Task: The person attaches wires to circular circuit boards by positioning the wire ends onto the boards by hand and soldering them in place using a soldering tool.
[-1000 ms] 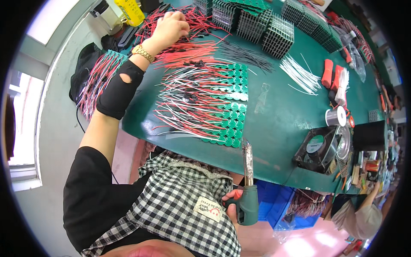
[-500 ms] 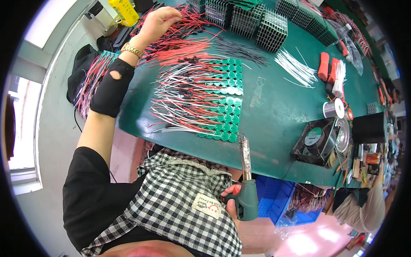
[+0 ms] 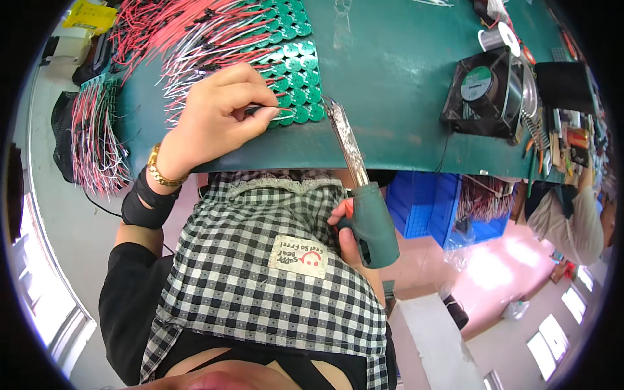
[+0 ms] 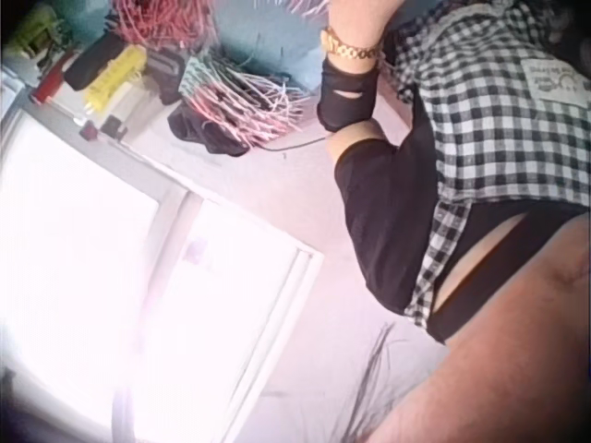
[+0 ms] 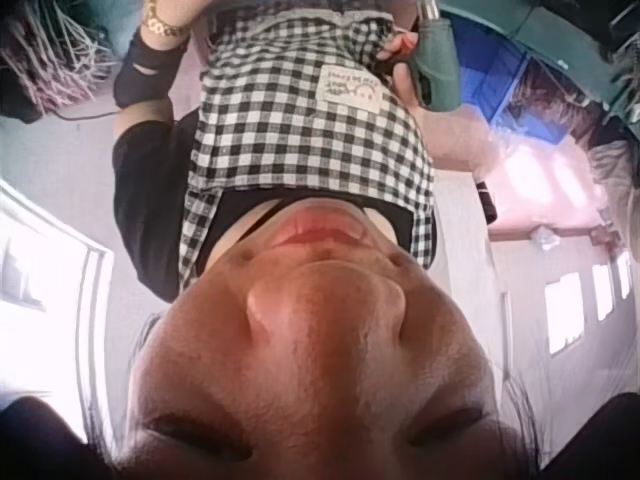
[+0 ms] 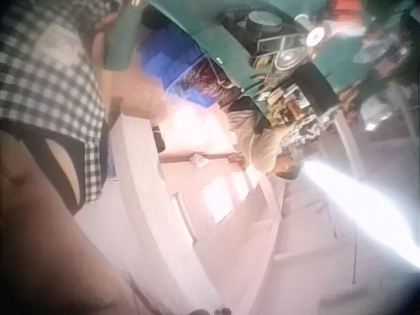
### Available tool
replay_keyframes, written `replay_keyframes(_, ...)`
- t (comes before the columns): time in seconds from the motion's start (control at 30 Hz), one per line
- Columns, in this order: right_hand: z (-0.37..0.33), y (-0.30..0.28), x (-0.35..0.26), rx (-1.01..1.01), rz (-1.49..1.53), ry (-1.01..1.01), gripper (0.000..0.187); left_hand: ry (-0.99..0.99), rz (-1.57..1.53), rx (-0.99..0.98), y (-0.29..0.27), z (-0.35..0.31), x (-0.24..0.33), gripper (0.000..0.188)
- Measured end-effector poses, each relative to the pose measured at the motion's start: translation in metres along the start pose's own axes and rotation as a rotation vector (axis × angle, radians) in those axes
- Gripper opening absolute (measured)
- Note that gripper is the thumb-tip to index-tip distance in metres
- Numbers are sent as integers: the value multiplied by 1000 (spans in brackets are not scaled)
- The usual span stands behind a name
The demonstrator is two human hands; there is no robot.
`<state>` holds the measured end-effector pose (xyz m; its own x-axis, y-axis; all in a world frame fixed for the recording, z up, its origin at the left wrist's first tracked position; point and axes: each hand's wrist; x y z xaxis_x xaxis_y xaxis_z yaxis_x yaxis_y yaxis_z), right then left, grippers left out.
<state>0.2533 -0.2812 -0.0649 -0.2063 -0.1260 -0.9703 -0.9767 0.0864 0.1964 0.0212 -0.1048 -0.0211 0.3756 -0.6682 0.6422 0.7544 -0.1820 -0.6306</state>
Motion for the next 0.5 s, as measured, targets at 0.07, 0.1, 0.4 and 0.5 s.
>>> replay_keyframes(0.07,-4,5,3,66,24,-8,40,-14,-5,11,10,-4,-4,9)
replay_keyframes(0.1,-6,5,3,95,53,34,41,-52,8,15,14,-5,-5,8)
replay_keyframes(0.4,4,3,-35,-77,-54,279,42,-207,46,-9,21,-7,-4,6)
replay_keyframes(0.5,5,1,-30,-105,-32,267,42,-166,77,3,24,-7,-6,6)
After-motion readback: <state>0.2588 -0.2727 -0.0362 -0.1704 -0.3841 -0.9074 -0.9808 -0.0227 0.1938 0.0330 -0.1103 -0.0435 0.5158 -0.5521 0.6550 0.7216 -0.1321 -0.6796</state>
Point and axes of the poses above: each hand's wrist, its own z-axis towards the middle knuckle, its own y-axis out of the palm, x = y × z, and after that the axes turned 4 degrees about y, right-handed
